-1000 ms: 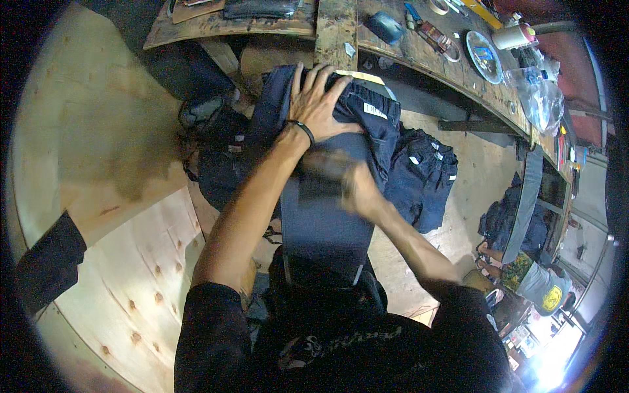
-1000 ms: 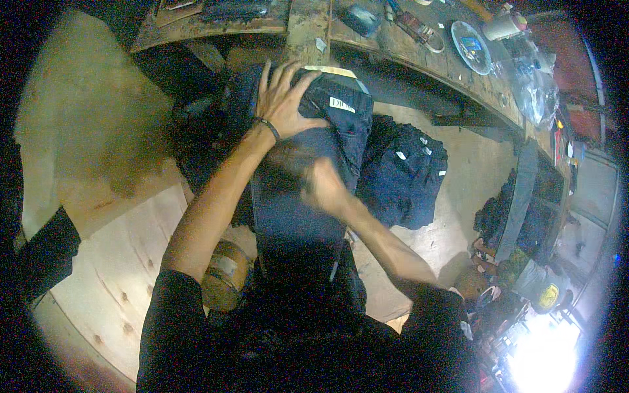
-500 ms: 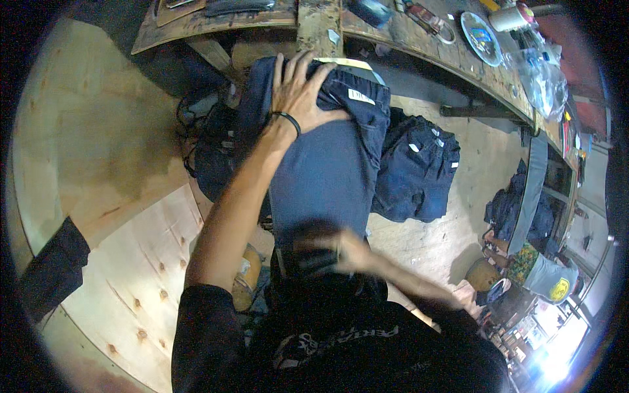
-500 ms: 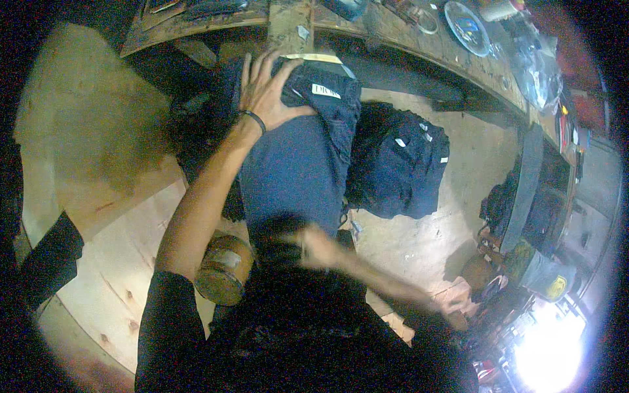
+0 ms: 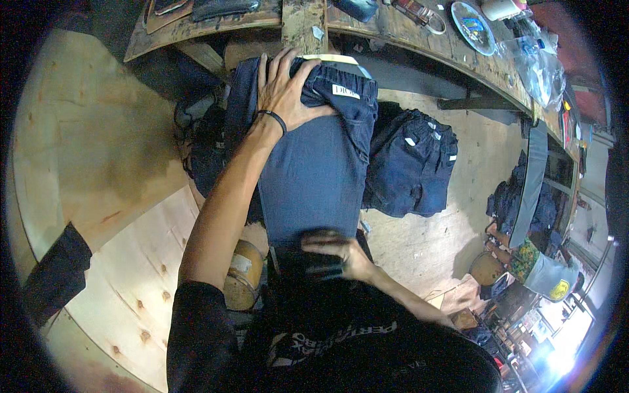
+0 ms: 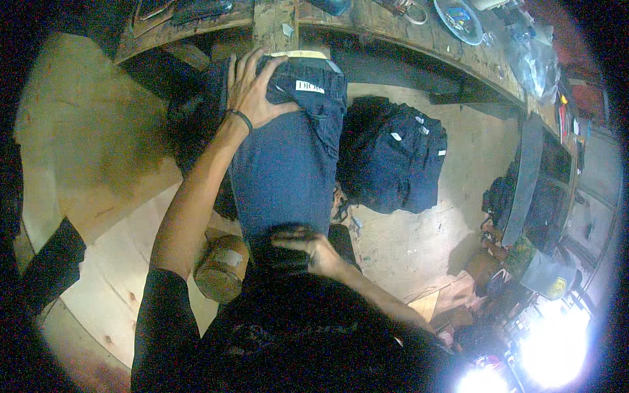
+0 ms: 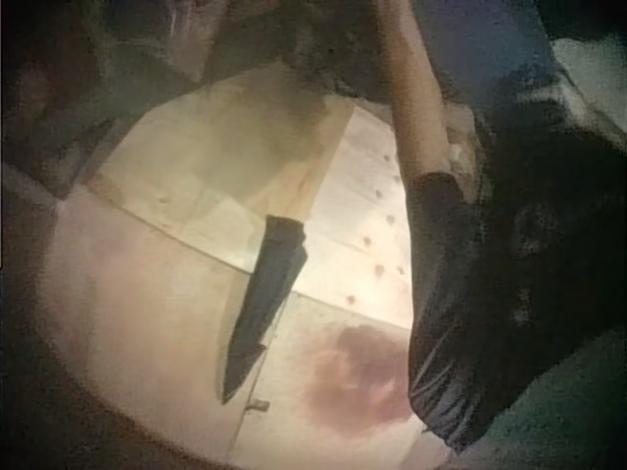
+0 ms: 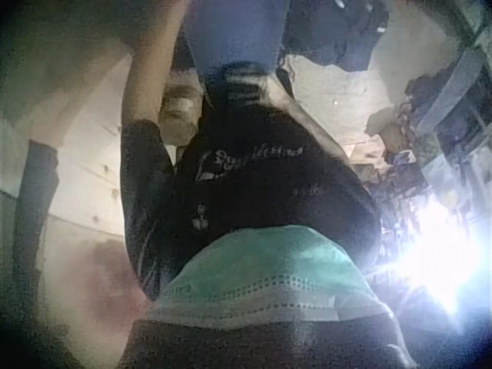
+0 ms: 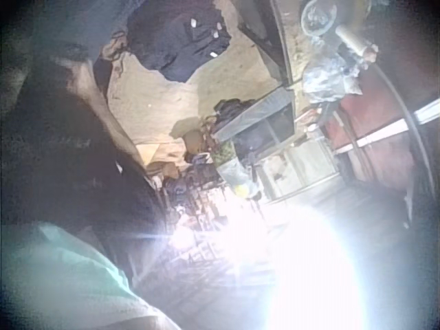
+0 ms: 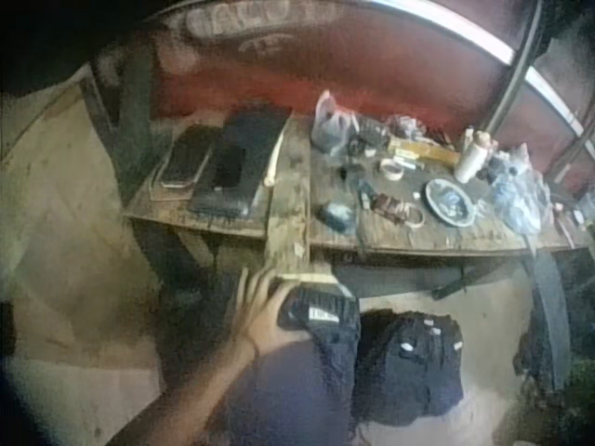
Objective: The person irons several pairs of dark-colored shorts on a small ironing board. They repeatedly place each pair on the board, smooth the fabric, and use a handheld iron to press the garment before moving to the next item.
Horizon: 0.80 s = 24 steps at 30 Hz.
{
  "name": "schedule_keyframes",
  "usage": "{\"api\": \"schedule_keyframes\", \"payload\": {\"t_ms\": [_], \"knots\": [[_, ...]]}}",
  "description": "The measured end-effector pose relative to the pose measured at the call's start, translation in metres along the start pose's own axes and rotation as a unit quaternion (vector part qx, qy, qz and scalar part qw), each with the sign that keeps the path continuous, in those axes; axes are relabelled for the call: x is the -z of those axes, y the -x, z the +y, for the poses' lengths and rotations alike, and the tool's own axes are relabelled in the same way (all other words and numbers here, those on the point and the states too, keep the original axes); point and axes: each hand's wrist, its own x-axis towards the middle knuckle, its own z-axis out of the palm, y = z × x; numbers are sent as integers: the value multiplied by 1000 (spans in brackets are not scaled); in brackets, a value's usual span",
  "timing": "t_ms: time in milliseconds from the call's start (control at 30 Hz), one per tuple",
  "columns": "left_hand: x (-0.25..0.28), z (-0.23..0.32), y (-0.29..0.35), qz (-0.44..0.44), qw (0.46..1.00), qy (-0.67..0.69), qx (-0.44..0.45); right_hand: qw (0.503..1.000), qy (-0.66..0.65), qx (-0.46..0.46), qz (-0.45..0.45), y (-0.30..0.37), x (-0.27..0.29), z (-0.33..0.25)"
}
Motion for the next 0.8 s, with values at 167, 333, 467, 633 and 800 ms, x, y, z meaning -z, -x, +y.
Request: {"api": "schedule_keyframes", "payload": {"t_ms": [167,333,467,633,800], "knots": [[-3,-3,3,15,1000,-2,1,997,20,-13,76,25,-35,13],[13,1,4,14,1000,22,-8,991,86,-69,80,-26,32,-22],[20,18,27,106,990,-82,-43,863,348,0,366,-117,119,-7],[-7,54,217,94,887,305,332,877,327,-13,351,-50,34,78],[-60,54,484,-108,900,338,254,901,378,-30,208,23,-119,9]]}}
